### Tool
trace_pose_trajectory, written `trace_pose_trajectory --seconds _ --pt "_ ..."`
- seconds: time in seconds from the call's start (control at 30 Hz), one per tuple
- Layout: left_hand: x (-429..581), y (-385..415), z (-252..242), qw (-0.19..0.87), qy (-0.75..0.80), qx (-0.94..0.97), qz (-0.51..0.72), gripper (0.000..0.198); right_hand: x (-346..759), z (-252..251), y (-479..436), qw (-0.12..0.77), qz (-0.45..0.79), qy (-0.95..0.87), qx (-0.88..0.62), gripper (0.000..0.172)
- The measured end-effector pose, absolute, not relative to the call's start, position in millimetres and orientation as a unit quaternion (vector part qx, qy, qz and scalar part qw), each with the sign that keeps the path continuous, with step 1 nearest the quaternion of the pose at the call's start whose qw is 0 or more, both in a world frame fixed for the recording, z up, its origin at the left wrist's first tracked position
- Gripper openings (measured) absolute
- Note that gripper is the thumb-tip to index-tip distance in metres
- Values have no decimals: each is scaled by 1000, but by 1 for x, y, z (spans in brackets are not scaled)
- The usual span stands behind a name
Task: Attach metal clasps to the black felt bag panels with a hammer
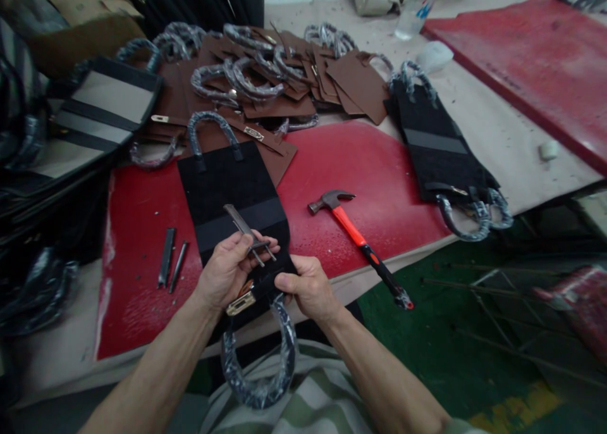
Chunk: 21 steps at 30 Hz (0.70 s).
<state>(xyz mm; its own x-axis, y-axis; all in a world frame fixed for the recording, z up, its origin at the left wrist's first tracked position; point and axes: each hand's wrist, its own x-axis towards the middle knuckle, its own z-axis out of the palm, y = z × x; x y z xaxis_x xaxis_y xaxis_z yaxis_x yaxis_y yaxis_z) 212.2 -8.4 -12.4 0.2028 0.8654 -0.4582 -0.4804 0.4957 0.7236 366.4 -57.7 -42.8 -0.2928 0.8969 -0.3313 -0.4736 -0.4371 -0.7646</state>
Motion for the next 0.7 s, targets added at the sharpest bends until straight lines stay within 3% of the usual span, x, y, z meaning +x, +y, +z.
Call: trace_pose_trajectory --seconds 0.7 --pt "205 -4 -25 771 359 146 506 30 357 -31 -41 463 770 -205 -387 30"
